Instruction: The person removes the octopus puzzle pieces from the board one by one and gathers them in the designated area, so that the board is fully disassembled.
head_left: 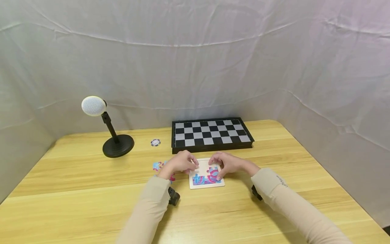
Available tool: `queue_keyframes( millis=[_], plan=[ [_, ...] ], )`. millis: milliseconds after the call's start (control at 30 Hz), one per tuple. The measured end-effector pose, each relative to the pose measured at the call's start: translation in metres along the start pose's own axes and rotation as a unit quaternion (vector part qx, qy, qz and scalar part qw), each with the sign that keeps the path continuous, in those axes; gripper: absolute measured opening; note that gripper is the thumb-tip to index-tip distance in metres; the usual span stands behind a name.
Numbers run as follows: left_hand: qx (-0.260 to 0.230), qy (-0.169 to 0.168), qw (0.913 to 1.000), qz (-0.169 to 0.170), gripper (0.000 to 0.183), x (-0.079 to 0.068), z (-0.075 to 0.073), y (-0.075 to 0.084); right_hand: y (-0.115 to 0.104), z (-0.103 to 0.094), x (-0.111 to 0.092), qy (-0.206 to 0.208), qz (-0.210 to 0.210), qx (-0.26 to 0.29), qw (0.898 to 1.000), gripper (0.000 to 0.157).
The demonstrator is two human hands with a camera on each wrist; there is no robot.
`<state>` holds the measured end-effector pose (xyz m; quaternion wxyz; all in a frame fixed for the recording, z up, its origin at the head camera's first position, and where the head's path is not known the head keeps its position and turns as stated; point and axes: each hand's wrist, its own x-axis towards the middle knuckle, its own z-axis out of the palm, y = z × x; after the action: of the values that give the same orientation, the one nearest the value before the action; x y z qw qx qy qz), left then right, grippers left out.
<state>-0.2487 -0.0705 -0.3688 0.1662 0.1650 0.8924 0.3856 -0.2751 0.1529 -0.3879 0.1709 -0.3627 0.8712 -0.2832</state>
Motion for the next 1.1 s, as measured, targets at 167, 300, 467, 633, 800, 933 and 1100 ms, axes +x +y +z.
queue_keyframes(
  millis=[167,300,467,633,800,933,1100],
  plan=[
    [0.003,-0.021,0.9997,0.011,0.015,0.008,0.006,0.005,0.0,-0.001,0.0,0.0,-0.002,0.0,1.0,0.053],
    [0.005,-0.037,0.9991,0.021,0.019,0.012,0.01,0.01,0.002,-0.001,0.0,0.003,-0.013,0.002,1.0,0.05],
    [0.008,-0.055,0.9981,0.028,0.023,0.016,0.015,0.014,0.004,-0.001,0.001,0.007,-0.024,0.005,1.0,0.047],
    [0.01,-0.063,0.9977,0.023,0.024,0.018,0.019,0.013,0.005,0.0,0.001,0.007,-0.017,-0.002,1.0,0.051],
    [0.009,-0.061,0.9977,0.027,0.023,0.021,0.021,0.011,0.004,0.0,0.0,0.012,0.002,-0.015,1.0,0.062],
    [0.007,-0.067,0.9974,0.026,0.021,0.021,0.021,0.011,0.003,-0.001,0.0,0.012,0.008,-0.036,0.999,0.076],
    [0.001,-0.069,0.9973,0.025,0.02,0.02,0.021,0.012,0.002,-0.001,0.0,0.007,0.018,-0.047,0.999,0.083]
  ],
)
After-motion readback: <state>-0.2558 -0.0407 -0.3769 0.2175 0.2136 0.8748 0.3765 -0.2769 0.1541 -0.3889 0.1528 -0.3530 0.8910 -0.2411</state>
